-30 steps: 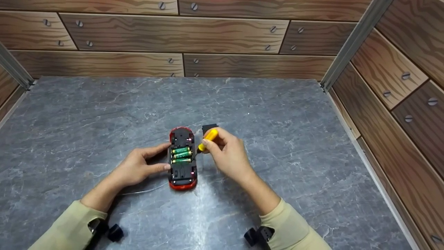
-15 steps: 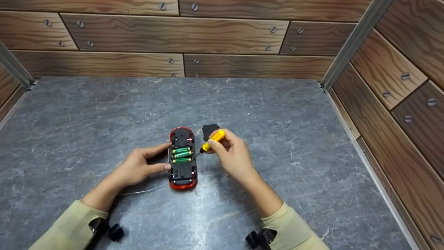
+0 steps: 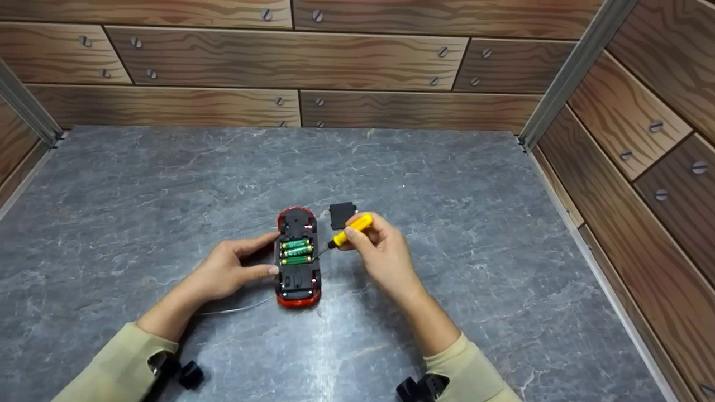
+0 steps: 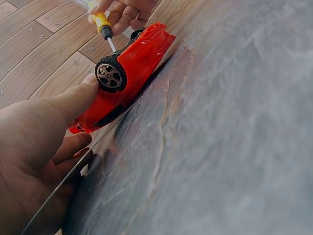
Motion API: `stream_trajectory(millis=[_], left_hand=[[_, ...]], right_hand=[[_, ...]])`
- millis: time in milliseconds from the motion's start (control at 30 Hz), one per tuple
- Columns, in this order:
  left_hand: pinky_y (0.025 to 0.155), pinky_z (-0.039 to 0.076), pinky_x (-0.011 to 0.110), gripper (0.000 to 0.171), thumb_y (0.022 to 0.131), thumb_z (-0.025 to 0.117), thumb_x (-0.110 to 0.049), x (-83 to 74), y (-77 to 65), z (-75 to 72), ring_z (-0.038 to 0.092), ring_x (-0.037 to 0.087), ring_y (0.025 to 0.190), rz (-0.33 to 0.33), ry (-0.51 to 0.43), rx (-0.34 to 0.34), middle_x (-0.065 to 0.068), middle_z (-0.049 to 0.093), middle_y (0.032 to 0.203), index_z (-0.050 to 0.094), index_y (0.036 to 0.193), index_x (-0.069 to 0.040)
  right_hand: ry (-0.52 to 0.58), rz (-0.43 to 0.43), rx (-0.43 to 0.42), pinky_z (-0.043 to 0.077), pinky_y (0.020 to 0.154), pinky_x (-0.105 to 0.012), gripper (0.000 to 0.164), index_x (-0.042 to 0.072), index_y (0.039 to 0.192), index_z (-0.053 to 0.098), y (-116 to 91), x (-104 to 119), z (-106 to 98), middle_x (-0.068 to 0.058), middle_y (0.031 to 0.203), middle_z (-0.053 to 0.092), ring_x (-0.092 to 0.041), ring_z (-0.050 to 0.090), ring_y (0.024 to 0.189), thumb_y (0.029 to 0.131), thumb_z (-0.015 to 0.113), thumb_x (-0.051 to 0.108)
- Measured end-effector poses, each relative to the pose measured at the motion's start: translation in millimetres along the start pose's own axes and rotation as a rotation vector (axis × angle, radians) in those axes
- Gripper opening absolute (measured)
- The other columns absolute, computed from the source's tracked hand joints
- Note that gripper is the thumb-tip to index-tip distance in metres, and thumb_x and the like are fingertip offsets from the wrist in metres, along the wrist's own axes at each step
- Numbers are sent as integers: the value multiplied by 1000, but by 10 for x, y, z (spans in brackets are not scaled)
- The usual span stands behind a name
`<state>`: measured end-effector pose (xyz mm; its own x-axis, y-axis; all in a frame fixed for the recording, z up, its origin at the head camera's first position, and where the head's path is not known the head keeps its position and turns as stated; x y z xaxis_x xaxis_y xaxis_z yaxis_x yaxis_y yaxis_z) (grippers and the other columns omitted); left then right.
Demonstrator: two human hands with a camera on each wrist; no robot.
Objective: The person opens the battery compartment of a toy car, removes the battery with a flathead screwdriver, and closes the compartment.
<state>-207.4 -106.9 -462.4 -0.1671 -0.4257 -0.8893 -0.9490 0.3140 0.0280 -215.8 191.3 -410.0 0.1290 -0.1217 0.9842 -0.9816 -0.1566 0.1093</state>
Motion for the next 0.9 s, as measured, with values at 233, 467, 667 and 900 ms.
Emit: stream_trajectory(millis=[233, 467, 667, 900], left_hand=[[125, 31, 51, 73, 87, 89, -38, 32, -1, 50, 51, 32, 144, -12, -22, 16, 12, 59, 151, 59, 152, -25], [125, 32, 50, 73, 87, 89, -38, 37, 4, 37, 52, 31, 144, -3, -14, 13, 11, 59, 151, 59, 153, -24], [124, 35, 45, 72, 88, 88, -38, 28, 14, 19, 53, 26, 142, 25, 10, 3, 7, 61, 149, 60, 152, -23], [124, 35, 47, 72, 88, 88, -38, 18, 10, 0, 53, 28, 143, 24, 3, 1, 10, 60, 149, 60, 152, -23]], right_hand=[[-25, 48, 3, 62, 88, -39, 13, -3, 118, 65, -38, -71, -59, -21, 106, 74, -28, 76, 94, 105, 61, 0], [14, 68, 1, 62, 93, -43, 16, -6, 121, 62, -14, -129, -74, -20, 108, 74, -26, 76, 96, 107, 59, 2], [76, 85, -11, 61, 95, -46, 21, -12, 125, 57, -4, -153, -77, -19, 109, 74, -26, 76, 94, 108, 56, 1], [115, 78, -19, 62, 93, -41, 18, -10, 122, 59, 23, -178, -75, -17, 107, 74, -25, 76, 93, 108, 56, 0]])
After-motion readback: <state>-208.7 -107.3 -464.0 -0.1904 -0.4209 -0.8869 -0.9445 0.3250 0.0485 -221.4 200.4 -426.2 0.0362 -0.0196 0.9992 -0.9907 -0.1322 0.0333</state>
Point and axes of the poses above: each hand's wrist, its own y-axis towards the middle knuckle, its own z-axis out of the palm, x = y × z, the point moved 2 cm from there along y, towards the middle knuckle
